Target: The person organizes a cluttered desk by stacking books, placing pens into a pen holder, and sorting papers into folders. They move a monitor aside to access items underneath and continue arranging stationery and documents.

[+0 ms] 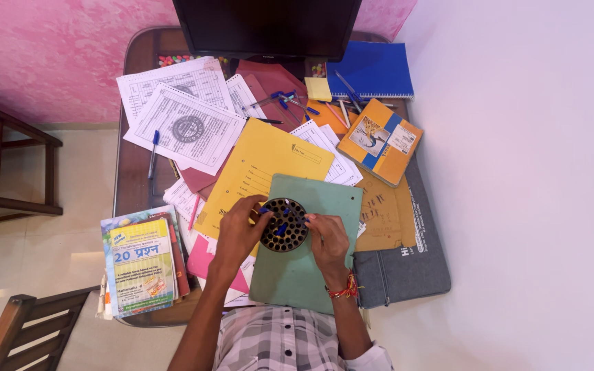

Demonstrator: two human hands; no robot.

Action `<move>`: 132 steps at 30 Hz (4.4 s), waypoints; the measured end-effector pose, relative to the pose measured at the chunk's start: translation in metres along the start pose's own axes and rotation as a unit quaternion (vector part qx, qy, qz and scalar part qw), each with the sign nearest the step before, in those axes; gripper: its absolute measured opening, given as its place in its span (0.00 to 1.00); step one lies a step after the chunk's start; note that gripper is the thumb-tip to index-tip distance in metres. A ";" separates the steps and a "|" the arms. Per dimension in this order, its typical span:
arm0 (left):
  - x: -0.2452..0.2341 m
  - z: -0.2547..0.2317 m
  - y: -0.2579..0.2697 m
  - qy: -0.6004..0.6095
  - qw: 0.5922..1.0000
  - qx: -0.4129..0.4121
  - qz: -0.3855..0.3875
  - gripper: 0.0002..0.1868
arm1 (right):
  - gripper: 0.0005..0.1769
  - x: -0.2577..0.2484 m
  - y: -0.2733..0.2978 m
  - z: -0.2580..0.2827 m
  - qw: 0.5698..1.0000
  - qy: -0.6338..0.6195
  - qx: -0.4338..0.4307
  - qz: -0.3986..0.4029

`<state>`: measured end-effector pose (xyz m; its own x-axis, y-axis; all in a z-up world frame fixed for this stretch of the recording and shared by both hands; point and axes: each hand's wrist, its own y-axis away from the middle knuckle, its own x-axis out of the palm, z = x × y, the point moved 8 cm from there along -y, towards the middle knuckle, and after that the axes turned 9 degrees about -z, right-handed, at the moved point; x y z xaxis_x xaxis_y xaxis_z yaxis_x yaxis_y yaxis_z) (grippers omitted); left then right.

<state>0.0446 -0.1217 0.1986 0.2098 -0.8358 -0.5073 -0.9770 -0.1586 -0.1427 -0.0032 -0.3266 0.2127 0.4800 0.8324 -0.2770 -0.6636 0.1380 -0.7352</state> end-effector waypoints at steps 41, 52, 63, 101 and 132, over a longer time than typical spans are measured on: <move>0.017 -0.031 0.027 -0.092 0.985 0.146 -0.017 0.09 | 0.27 0.022 0.033 -0.029 0.983 0.054 0.127 0.118; 0.024 -0.027 0.029 -0.096 0.981 0.168 -0.020 0.08 | 0.28 0.023 0.037 -0.036 0.984 0.061 0.121 0.120; 0.026 -0.031 0.035 -0.117 0.974 0.191 -0.042 0.09 | 0.26 0.023 0.036 -0.032 0.983 0.051 0.123 0.124; 0.039 0.075 -0.036 0.116 0.982 -0.007 0.149 0.09 | 0.14 0.047 -0.066 -0.108 0.988 0.002 0.145 0.046; 0.190 0.145 -0.231 -0.367 0.912 0.170 0.070 0.12 | 0.10 0.109 -0.094 -0.257 0.967 0.036 0.250 -0.026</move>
<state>0.3157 -0.1674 0.0118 0.1743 -0.2383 -0.9554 -0.9542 0.1988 -0.2237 0.2595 -0.3865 0.0924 0.5467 0.7802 -0.3038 -0.8236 0.4355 -0.3634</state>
